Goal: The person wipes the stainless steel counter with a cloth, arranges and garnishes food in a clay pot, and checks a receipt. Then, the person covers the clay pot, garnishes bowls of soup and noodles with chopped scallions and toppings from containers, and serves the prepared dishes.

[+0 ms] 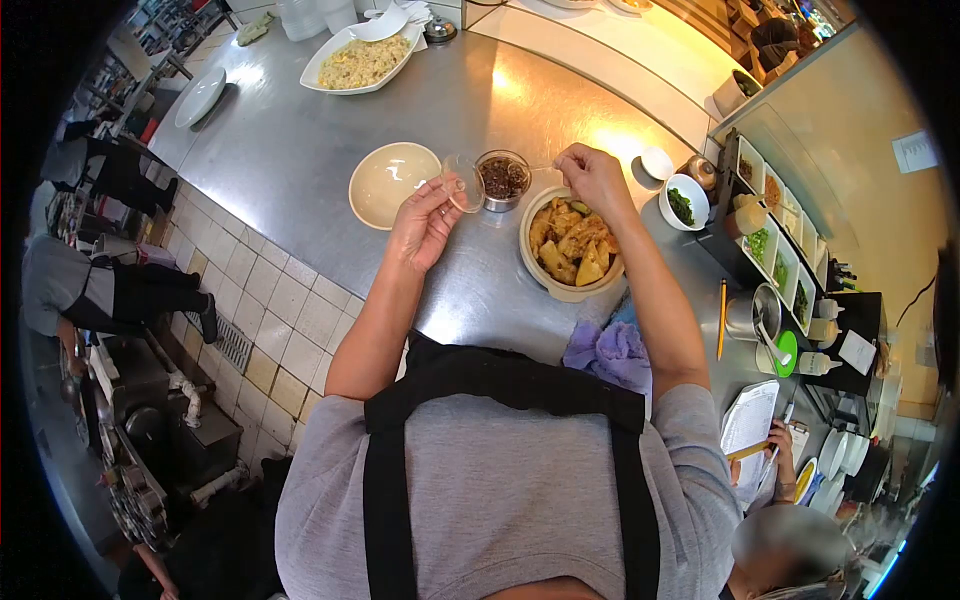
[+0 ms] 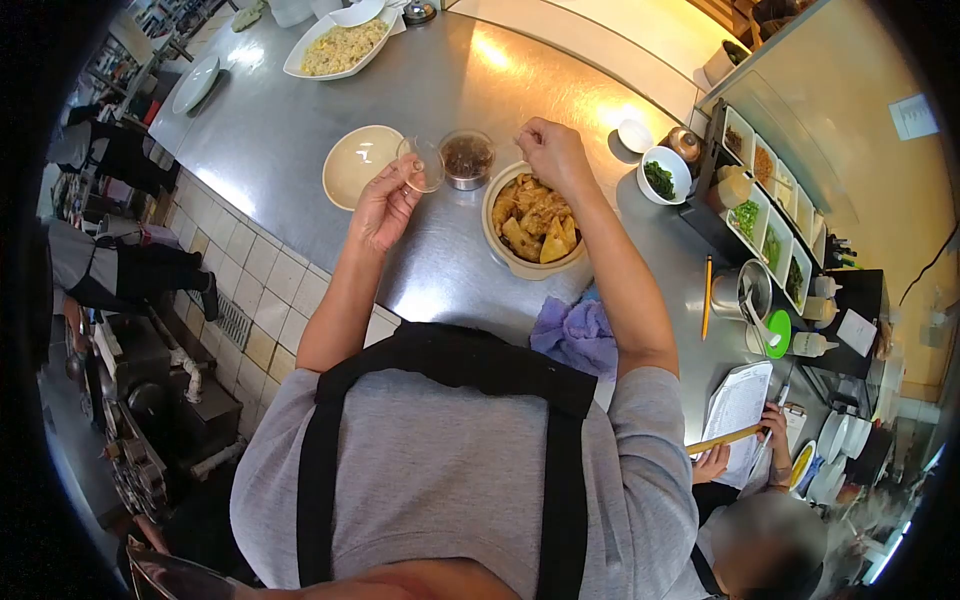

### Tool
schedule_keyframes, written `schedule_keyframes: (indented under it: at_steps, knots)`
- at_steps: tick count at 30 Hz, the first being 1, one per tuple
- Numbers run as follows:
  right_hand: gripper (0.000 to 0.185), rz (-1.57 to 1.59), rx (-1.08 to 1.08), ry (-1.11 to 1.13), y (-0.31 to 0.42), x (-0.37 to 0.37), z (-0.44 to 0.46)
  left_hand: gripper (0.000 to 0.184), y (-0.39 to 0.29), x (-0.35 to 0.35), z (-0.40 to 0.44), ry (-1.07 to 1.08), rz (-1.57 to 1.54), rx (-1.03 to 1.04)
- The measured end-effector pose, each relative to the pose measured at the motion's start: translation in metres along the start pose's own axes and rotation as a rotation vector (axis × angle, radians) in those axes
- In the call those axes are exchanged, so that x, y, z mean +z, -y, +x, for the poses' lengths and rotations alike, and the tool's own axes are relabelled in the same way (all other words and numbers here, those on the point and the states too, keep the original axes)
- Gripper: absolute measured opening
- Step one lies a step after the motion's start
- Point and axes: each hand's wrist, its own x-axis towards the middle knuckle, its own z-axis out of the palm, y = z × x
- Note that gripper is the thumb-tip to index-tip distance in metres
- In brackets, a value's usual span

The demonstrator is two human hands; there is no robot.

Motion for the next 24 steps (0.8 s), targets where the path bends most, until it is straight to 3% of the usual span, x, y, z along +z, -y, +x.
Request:
schedule_keyframes:
  at_steps: [6, 13, 17, 24]
  knots:
    - [0.018, 0.17, 0.133, 0.007, -0.006, -0.003, -0.002, 0.02, 0.001, 0.003, -0.001, -0.001, 0.007, 0.008]
    - [0.014, 0.77, 0.335, 0.078, -0.01, -0.029, -0.021, 0.02, 0.003, 0.003, 0.001, 0.005, -0.017, -0.016]
    - [0.013, 0.652, 0.245, -0.01, -0.001, -0.055, -0.063, 0.02, 0.002, 0.001, 0.002, 0.012, -0.015, -0.011]
    - [0.012, -0.032, 0.057, -0.141, -0.006, -0.056, -0.126, 0.022, 0.009, 0.004, 0.005, 0.018, -0.007, -0.031]
